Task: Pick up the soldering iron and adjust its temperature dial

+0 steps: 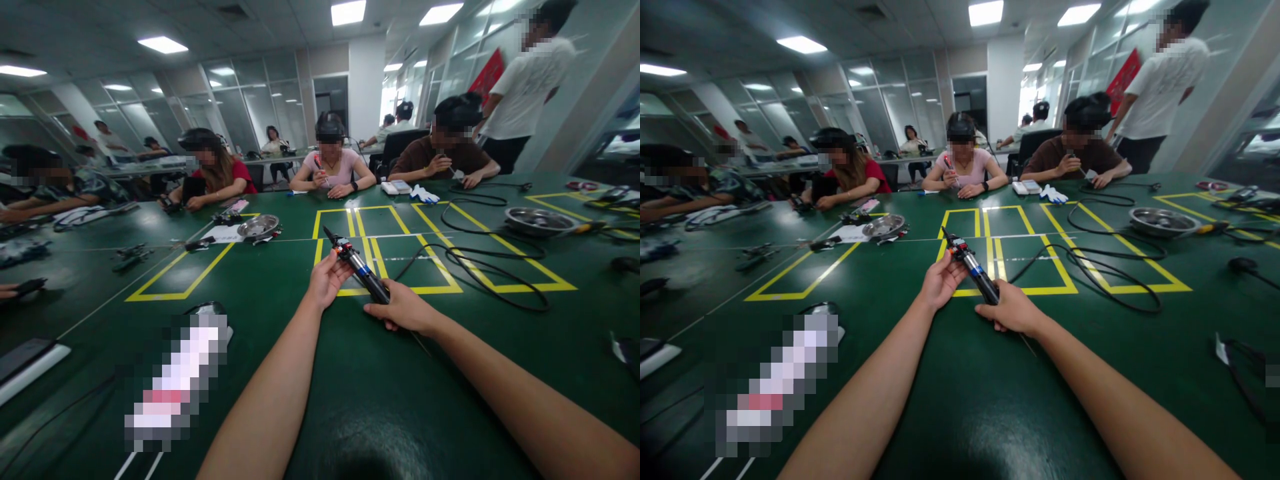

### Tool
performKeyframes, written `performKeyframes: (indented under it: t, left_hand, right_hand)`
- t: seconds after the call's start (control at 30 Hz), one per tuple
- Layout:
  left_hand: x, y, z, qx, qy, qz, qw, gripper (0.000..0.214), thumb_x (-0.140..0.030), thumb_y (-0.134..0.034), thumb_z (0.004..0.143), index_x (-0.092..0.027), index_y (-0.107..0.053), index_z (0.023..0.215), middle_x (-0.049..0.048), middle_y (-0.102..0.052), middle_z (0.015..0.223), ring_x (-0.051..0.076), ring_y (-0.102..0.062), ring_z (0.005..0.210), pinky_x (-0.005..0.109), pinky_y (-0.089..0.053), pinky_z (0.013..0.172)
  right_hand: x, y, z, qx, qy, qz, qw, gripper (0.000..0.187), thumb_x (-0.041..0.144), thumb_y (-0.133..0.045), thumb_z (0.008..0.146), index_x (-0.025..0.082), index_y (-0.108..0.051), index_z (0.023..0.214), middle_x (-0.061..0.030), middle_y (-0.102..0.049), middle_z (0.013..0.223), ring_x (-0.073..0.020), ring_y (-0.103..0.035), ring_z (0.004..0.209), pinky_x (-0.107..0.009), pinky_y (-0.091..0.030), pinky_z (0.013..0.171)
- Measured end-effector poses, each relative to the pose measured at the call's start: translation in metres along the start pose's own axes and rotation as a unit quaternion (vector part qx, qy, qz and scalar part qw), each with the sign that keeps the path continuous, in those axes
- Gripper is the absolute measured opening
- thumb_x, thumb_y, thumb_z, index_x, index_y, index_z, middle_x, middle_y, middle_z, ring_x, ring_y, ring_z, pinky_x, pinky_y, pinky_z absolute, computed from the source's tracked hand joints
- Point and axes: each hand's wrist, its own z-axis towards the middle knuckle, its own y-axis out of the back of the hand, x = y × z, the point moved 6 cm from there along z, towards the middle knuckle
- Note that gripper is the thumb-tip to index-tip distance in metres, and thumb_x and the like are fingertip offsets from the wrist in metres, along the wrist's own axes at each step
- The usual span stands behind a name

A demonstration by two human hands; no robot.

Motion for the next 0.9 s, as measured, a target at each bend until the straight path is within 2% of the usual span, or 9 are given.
performKeyframes:
  t: [0.07,0.13,0.2,0.27,0.37,0.5,0.7,0.8,0.9]
  left_hand:
    - [0.0,0.001,0.001,-0.002,-0.001,-0.003,1.0,0.028,-0.035,-0.066,0.087,-0.013,-0.066,0.105,0.0143,-0.073,0.103,0.023,-0.07,0.094,0.04,-0.054,0.091]
    - [0.0,0.004,0.002,-0.01,-0.005,-0.008,1.0,0.028,-0.034,-0.066,0.087,-0.013,-0.066,0.105,0.0148,-0.073,0.103,0.023,-0.07,0.094,0.04,-0.054,0.091]
    - [0.0,0.007,0.003,-0.022,-0.012,-0.016,1.0,0.027,-0.034,-0.066,0.087,-0.013,-0.066,0.104,0.0144,-0.073,0.102,0.023,-0.071,0.093,0.04,-0.054,0.092]
    - [-0.001,0.009,0.004,-0.029,-0.016,-0.026,0.999,0.027,-0.033,-0.066,0.087,-0.012,-0.065,0.104,0.0142,-0.073,0.101,0.022,-0.071,0.093,0.04,-0.053,0.093]
    - [-0.002,0.008,0.005,-0.025,-0.019,-0.031,0.999,0.029,-0.033,-0.066,0.087,-0.011,-0.065,0.107,0.0148,-0.072,0.104,0.022,-0.07,0.094,0.041,-0.053,0.094]
    - [-0.002,0.006,0.004,-0.02,-0.018,-0.027,0.999,0.031,-0.034,-0.066,0.087,-0.012,-0.064,0.109,0.0149,-0.072,0.106,0.022,-0.07,0.096,0.04,-0.053,0.094]
    - [-0.002,0.006,0.004,-0.018,-0.02,-0.015,1.0,0.034,-0.036,-0.066,0.087,-0.011,-0.065,0.11,0.0163,-0.071,0.109,0.023,-0.07,0.098,0.039,-0.054,0.093]
    - [-0.001,0.007,0.004,-0.019,-0.019,-0.017,0.999,0.033,-0.035,-0.067,0.087,-0.011,-0.065,0.108,0.016,-0.072,0.106,0.023,-0.07,0.096,0.039,-0.054,0.092]
    - [-0.001,0.007,0.004,-0.023,-0.019,-0.017,0.999,0.031,-0.035,-0.067,0.087,-0.011,-0.066,0.106,0.0154,-0.073,0.104,0.023,-0.071,0.094,0.04,-0.054,0.092]
  right_hand:
    - [0.0,0.001,0.001,-0.014,-0.008,-0.009,1.0,0.059,0.045,-0.07,0.079,0.018,-0.044,0.124,-0.0027,-0.069,0.071,-0.0154,-0.064,0.052,-0.023,-0.045,0.047]
    - [0.001,0.008,0.001,-0.084,-0.014,-0.083,0.993,0.062,0.046,-0.072,0.076,0.017,-0.046,0.124,-0.0067,-0.071,0.077,-0.0179,-0.066,0.058,-0.025,-0.047,0.052]
    - [0.005,0.016,-0.001,-0.179,-0.006,-0.184,0.966,0.065,0.05,-0.074,0.072,0.015,-0.05,0.122,-0.0115,-0.071,0.086,-0.0228,-0.069,0.07,-0.028,-0.047,0.058]
    - [0.009,0.019,-0.004,-0.238,0.014,-0.245,0.94,0.064,0.054,-0.074,0.071,0.015,-0.054,0.118,-0.0141,-0.071,0.092,-0.0272,-0.069,0.082,-0.03,-0.047,0.063]
    - [0.009,0.015,-0.004,-0.228,0.039,-0.22,0.948,0.054,0.054,-0.07,0.076,0.017,-0.057,0.113,-0.0098,-0.071,0.084,-0.0243,-0.069,0.076,-0.028,-0.046,0.062]
    - [0.0,0.009,0.002,-0.139,0.038,-0.097,0.985,0.057,0.056,-0.07,0.077,0.018,-0.053,0.116,-0.0021,-0.068,0.067,-0.0171,-0.065,0.056,-0.025,-0.046,0.053]
    - [-0.003,0.006,0.005,-0.037,0.026,-0.019,0.999,0.055,0.059,-0.068,0.078,0.018,-0.051,0.11,-0.0046,-0.069,0.073,-0.0178,-0.067,0.059,-0.025,-0.048,0.051]
    - [0.004,0.009,0.001,-0.109,0.034,-0.129,0.985,0.054,0.058,-0.067,0.078,0.018,-0.053,0.112,-0.0078,-0.07,0.082,-0.0204,-0.068,0.069,-0.027,-0.047,0.057]
    - [0.016,0.011,-0.006,-0.222,0.062,-0.273,0.934,0.054,0.052,-0.07,0.077,0.017,-0.053,0.114,-0.013,-0.069,0.098,-0.0267,-0.068,0.089,-0.03,-0.046,0.068]
